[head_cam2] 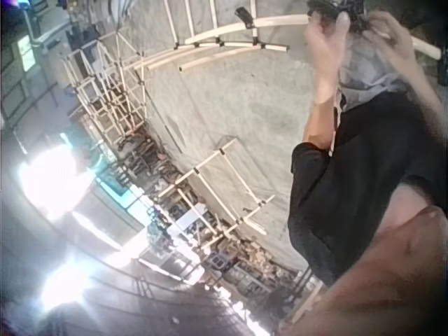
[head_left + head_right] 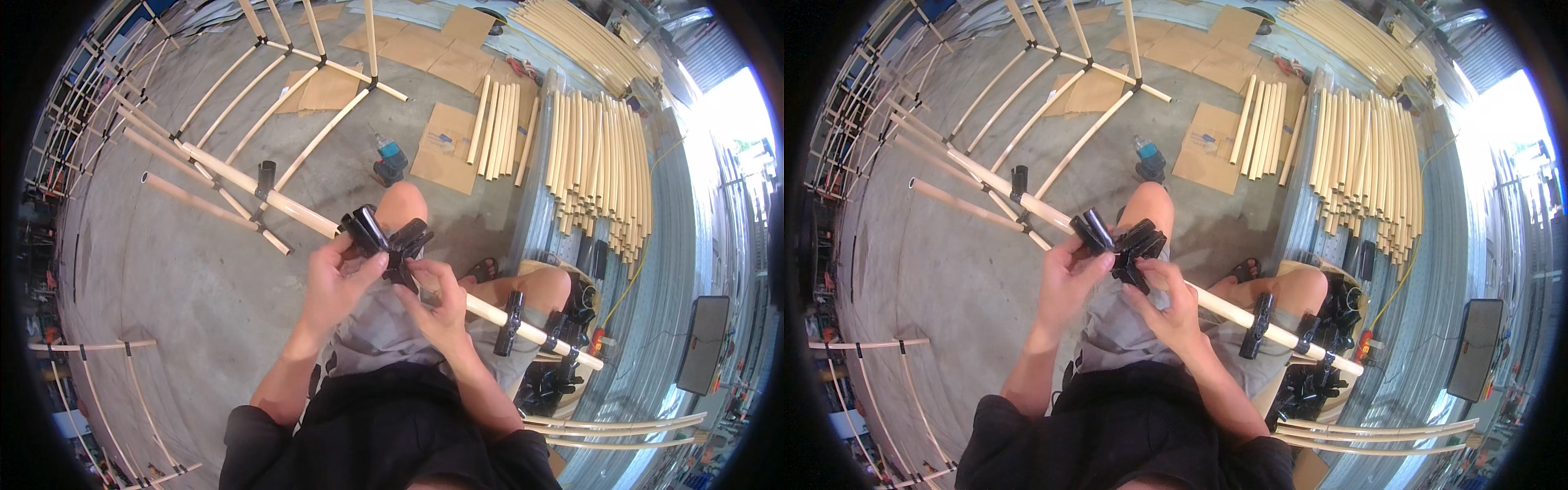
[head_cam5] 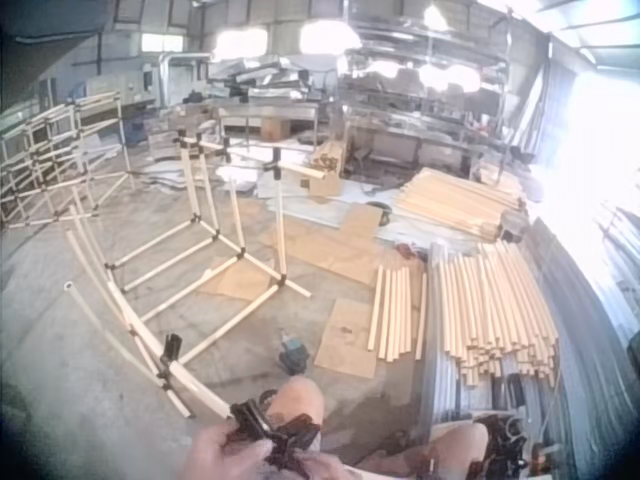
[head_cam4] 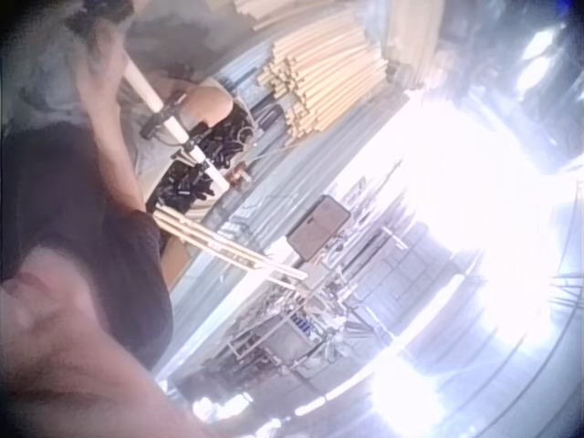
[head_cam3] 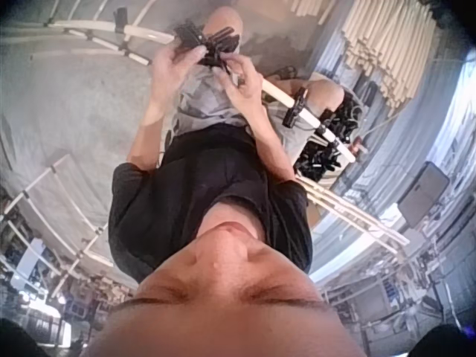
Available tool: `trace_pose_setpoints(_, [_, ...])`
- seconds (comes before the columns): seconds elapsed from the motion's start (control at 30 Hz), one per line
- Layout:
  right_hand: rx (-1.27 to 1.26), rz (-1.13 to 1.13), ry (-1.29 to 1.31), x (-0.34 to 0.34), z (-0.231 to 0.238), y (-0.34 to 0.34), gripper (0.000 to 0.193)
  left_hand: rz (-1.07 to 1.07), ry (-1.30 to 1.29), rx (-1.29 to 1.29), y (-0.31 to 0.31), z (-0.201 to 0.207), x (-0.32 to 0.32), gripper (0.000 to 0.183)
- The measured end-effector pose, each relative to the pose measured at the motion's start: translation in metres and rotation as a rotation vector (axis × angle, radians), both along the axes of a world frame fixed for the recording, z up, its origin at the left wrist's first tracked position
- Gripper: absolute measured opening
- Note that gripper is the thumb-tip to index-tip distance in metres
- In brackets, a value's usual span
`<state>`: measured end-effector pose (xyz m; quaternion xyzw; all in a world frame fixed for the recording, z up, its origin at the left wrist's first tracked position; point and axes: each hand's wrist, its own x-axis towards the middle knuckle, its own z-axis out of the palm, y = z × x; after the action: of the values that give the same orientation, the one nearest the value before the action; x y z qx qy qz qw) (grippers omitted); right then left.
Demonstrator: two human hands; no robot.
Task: The person attaches plastic joint connectors onto wooden poles and joins them together to assemble large rectangular wooden structures.
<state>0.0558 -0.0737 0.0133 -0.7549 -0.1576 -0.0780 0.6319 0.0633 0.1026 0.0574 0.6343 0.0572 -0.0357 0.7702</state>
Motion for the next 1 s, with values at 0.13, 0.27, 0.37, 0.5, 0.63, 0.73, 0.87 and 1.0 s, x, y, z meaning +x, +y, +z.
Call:
trace_pose_setpoints(0.13, [-0.044, -0.033, 0.063, 0.003, 0.024, 0.001, 0.027, -0.050, 0.205, -0.187, 0.006, -0.010, 0.007, 0.029])
trace_pose_setpoints(0.27, [-0.029, -0.068, 0.225, 0.012, 0.040, 0.002, 0.019, -0.155, 0.356, -0.143, 0.018, -0.016, 0.003, 0.029])
trace_pose_setpoints(0.37, [-0.034, -0.067, 0.268, 0.015, 0.046, 0.004, 0.015, -0.056, 0.231, 0.769, 0.026, 0.031, -0.016, 0.037])
trace_pose_setpoints(0.5, [-0.012, 0.035, 0.342, 0.027, 0.058, 0.008, 0.012, -0.282, -0.710, 1.386, 0.024, 0.054, -0.012, 0.063])
trace_pose_setpoints(0.63, [-0.111, 0.115, 0.321, 0.039, 0.077, 0.020, 0.014, -0.319, -0.675, 1.424, 0.027, 0.029, -0.005, 0.057])
trace_pose_setpoints(0.73, [-0.135, 0.124, 0.348, 0.041, 0.075, 0.031, 0.016, -0.304, -0.626, 1.331, 0.038, 0.027, 0.001, 0.051])
trace_pose_setpoints(0.87, [0.051, 0.207, 0.519, 0.041, 0.066, 0.014, 0.023, -0.239, -0.359, 1.048, 0.066, 0.027, 0.008, 0.044])
trace_pose_setpoints(1.0, [-0.607, 0.050, 0.352, 0.037, 0.034, -0.077, 0.036, 0.023, 0.032, 0.821, 0.141, 0.053, 0.012, 0.041])
